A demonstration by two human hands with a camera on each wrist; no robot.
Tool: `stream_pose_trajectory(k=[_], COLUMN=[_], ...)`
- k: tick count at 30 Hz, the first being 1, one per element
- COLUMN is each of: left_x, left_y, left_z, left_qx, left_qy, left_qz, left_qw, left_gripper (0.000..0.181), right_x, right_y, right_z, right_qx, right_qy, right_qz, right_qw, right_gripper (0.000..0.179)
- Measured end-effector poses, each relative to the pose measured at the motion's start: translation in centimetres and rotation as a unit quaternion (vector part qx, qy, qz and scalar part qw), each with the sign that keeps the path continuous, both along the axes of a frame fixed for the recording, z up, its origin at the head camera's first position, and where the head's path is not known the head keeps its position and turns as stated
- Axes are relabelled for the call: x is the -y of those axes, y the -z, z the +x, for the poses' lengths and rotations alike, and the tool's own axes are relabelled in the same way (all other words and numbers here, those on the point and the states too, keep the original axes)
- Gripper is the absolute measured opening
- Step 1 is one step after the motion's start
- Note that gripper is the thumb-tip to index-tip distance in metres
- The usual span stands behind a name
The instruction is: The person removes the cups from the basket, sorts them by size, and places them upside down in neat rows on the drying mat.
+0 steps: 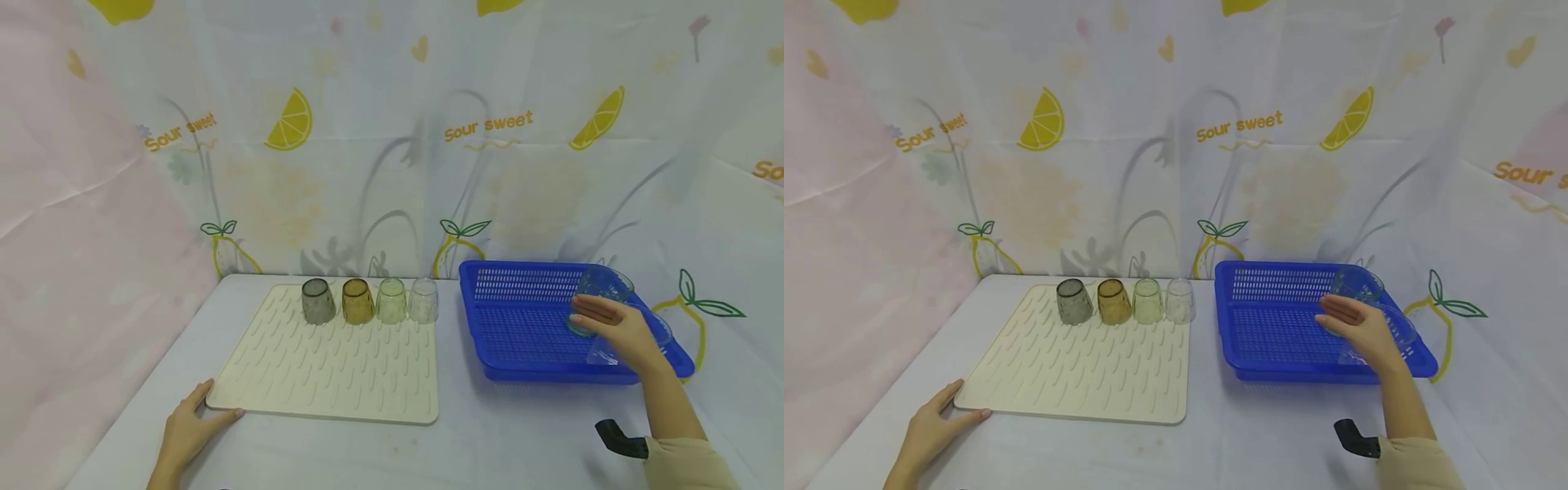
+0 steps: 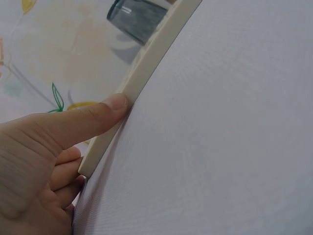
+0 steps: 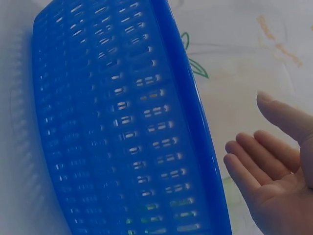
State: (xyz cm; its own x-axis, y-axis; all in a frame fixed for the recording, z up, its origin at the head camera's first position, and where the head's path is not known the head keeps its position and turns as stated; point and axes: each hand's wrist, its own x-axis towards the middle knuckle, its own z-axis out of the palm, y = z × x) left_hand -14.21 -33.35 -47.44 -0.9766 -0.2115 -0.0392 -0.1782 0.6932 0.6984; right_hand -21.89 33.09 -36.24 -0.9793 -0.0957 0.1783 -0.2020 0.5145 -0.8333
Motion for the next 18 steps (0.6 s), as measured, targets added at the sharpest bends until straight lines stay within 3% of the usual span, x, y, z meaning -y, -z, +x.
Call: stream_pose_trajectory(k=[6,11,15,18], left_x=[0.0,0.0,0.0,0.0], left_y=[0.1,-0.1,-0.1,-0.1], left_z=[0.1,0.0,0.0,0.0], left_qx=[-0.011,0.003,0.009,0.011], left_qy=[-0.004,-0.003,-0.001,0.000], left_qz=[-0.003,0.001,0.005,0.006], left_qw=[0.9999,1.0000,0.9999,0.9999], left_gripper=[0.096,0.097,0.097,0.097], right_x=[-1.0,-1.4,-2.2,-2.7], right_y=[-0.2,-0.4,-0.4,-0.5], right_z=[0.9,1.4,2.0,2.6], right_qx=[-0.009,-0.037,-0.088,-0.124], right_qy=[0.019,0.040,0.053,0.084], right_qz=[-0.008,-0.048,-0.150,-0.186], right_qw=[0.9997,0.9973,0.9833,0.9711], right_gripper=[0.057,0.043,0.033,0.035])
